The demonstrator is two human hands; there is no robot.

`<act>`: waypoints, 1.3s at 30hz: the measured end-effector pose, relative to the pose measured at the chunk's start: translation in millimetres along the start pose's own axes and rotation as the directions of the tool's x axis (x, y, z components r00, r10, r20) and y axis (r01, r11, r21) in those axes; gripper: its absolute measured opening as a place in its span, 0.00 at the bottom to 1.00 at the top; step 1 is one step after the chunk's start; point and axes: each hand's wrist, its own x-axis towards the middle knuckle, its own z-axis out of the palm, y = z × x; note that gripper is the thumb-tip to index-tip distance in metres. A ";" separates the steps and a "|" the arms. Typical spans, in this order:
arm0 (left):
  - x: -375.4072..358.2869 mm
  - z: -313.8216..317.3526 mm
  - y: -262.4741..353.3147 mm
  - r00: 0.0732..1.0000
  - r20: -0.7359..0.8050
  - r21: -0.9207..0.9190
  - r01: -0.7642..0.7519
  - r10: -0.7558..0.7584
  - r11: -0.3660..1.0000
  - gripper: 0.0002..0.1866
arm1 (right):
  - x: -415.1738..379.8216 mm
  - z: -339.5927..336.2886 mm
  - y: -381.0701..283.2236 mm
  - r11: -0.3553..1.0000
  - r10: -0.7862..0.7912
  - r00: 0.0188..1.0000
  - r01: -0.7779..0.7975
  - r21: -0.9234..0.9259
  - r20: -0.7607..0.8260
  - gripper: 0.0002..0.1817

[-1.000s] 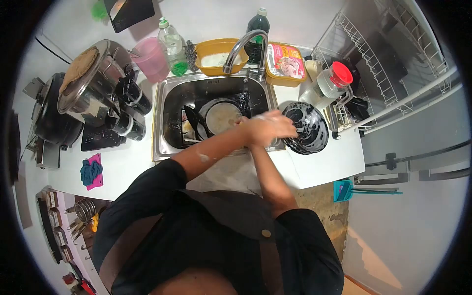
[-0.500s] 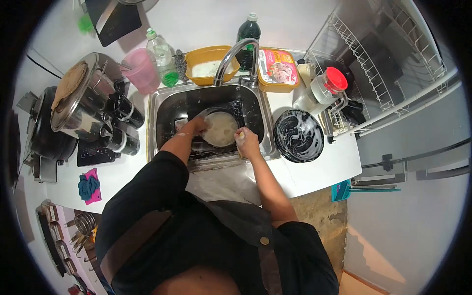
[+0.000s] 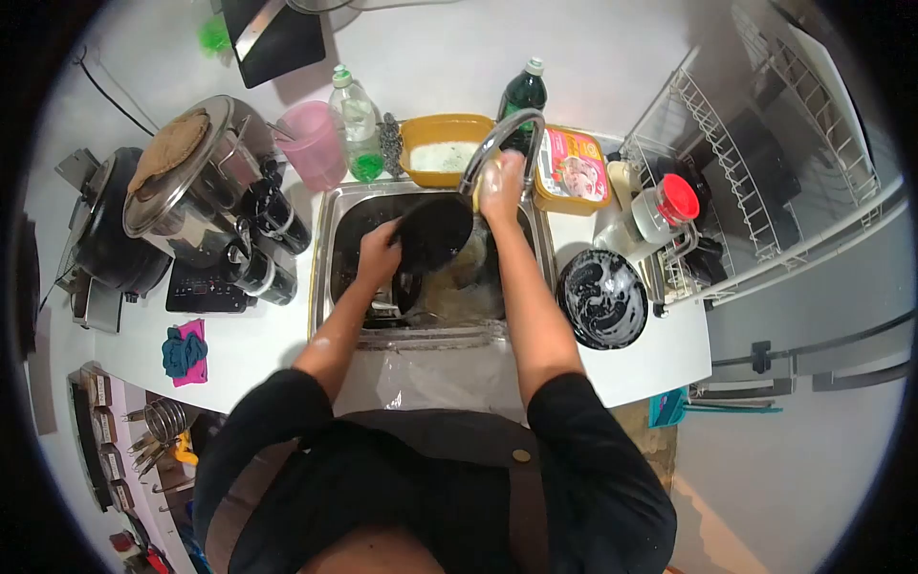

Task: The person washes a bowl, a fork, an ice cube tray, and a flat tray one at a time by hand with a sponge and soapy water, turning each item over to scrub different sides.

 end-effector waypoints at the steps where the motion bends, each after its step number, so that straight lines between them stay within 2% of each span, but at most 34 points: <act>1: -11.8 -0.5 -12.4 0.976 -0.021 -0.031 0.218 -0.218 0.976 0.16 | 17.4 12.7 -5.0 0.988 -0.139 0.989 0.143 -0.062 0.056 0.12; 2: -21.8 -2.0 -5.7 0.855 0.010 -0.483 0.458 -0.518 0.747 0.16 | 34.7 26.5 -14.0 0.978 -0.178 0.974 0.191 -0.089 0.141 0.12; 3: -32.2 -2.1 2.7 0.674 0.182 -0.801 0.524 -0.716 0.289 0.16 | 51.8 39.4 -22.2 0.964 -0.213 0.950 0.243 -0.112 0.226 0.13; 4: -42.4 -0.7 1.8 0.623 0.198 -0.848 0.496 -0.756 0.186 0.17 | 68.4 56.0 -9.7 0.915 -0.277 0.871 0.367 -0.165 0.406 0.14; 5: -49.6 -0.6 -0.5 0.573 0.220 -0.885 0.457 -0.789 0.085 0.18 | 83.1 76.9 19.5 0.848 -0.312 0.759 0.494 -0.193 0.571 0.15; 6: -54.9 -3.2 0.2 0.564 0.222 -0.899 0.435 -0.796 0.058 0.19 | 92.2 92.5 39.2 0.766 -0.317 0.621 0.614 -0.194 0.717 0.16; 9: -58.3 -12.3 0.6 0.543 0.241 -0.921 0.389 -0.805 -0.013 0.22 | 96.2 111.1 58.0 0.505 -0.121 0.317 0.835 -0.217 0.940 0.17; 11: -58.2 -21.6 2.7 0.539 0.269 -0.919 0.391 -0.798 -0.046 0.25 | 92.3 112.8 99.2 0.675 -0.054 0.227 0.726 -0.132 0.972 0.17; 13: -59.4 -18.8 -11.4 0.551 0.319 -0.920 0.377 -0.771 -0.111 0.27 | 87.9 109.2 95.3 0.771 -0.014 0.221 0.623 -0.130 0.975 0.17; 14: -60.7 -18.5 -16.5 0.556 0.344 -0.916 0.374 -0.757 -0.142 0.29 | 88.9 97.1 66.6 0.792 0.001 0.268 0.588 -0.164 0.963 0.16; 15: -55.5 -23.4 -3.9 0.540 0.319 -0.909 0.406 -0.779 -0.091 0.30 | 88.4 91.0 48.7 0.812 0.018 0.316 0.549 -0.198 0.949 0.16; 16: -48.9 -25.8 10.3 0.525 0.295 -0.897 0.440 -0.799 -0.042 0.31 | 100.2 117.1 70.1 0.616 0.074 0.276 0.743 -0.261 0.958 0.14; 17: -43.2 -28.0 20.2 0.508 0.271 -0.879 0.476 -0.818 0.005 0.33 | 100.5 110.2 69.0 0.672 -0.017 0.351 0.697 -0.249 0.936 0.13; 18: -42.4 -27.1 18.8 0.552 0.275 -0.851 0.521 -0.787 0.068 0.41 | 100.8 97.0 62.5 0.726 -0.095 0.427 0.648 -0.231 0.899 0.13; 19: -41.6 -25.3 13.3 0.579 0.286 -0.834 0.543 -0.763 0.099 0.40 | 99.8 84.9 55.7 0.774 -0.162 0.504 0.598 -0.208 0.848 0.13; 21: -37.0 -18.3 2.7 0.633 0.318 -0.799 0.580 -0.706 0.160 0.39 | 85.2 60.5 19.0 0.929 -0.218 0.558 0.369 -0.004 0.801 0.13; 22: -34.1 -16.3 4.5 0.653 0.326 -0.799 0.576 -0.684 0.170 0.35 | 70.4 52.5 7.0 0.964 -0.233 0.595 0.243 0.104 0.770 0.13; 25: -22.7 -12.0 18.4 0.709 0.337 -0.795 0.567 -0.620 0.216 0.30 | 6.4 56.3 17.0 0.970 -0.241 0.538 0.125 0.206 0.808 0.10; 27: -22.3 -9.7 26.5 0.725 0.330 -0.781 0.570 -0.605 0.257 0.33 | -42.4 21.3 -41.3 0.990 -0.036 0.461 0.139 -0.033 0.887 0.08; 29: -24.4 3.7 5.8 0.727 0.415 -0.785 0.590 -0.547 0.188 0.32 | -85.2 24.6 -17.5 0.913 -0.290 0.292 0.370 0.172 0.911 0.10; 32: -28.8 23.8 5.7 0.655 0.500 -0.742 0.662 -0.567 0.110 0.31 | -111.1 48.4 -18.0 0.890 -0.375 0.562 0.440 0.118 0.737 0.12; 33: -33.2 29.5 18.7 0.608 0.525 -0.713 0.696 -0.595 0.082 0.31 | -106.9 53.3 -13.6 0.568 -0.702 0.527 0.820 -0.071 0.479 0.12; 35: -37.3 21.9 40.6 0.675 0.469 -0.741 0.652 -0.570 0.163 0.31 | -92.3 40.6 -16.7 0.571 -0.648 0.660 0.751 -0.331 0.381 0.11; 36: -33.5 11.7 50.3 0.706 0.446 -0.759 0.624 -0.551 0.185 0.31 | -81.6 25.0 -31.5 0.775 -0.271 0.761 0.536 -0.335 0.589 0.13; 37: -31.4 4.8 53.7 0.735 0.423 -0.778 0.594 -0.530 0.204 0.31 | -84.3 20.9 -26.7 0.659 -0.234 0.751 0.590 -0.467 0.618 0.13; 39: -31.0 2.7 38.9 0.762 0.376 -0.814 0.544 -0.527 0.205 0.31 | -108.9 13.9 -25.0 0.621 -0.053 0.709 0.575 -0.532 0.704 0.12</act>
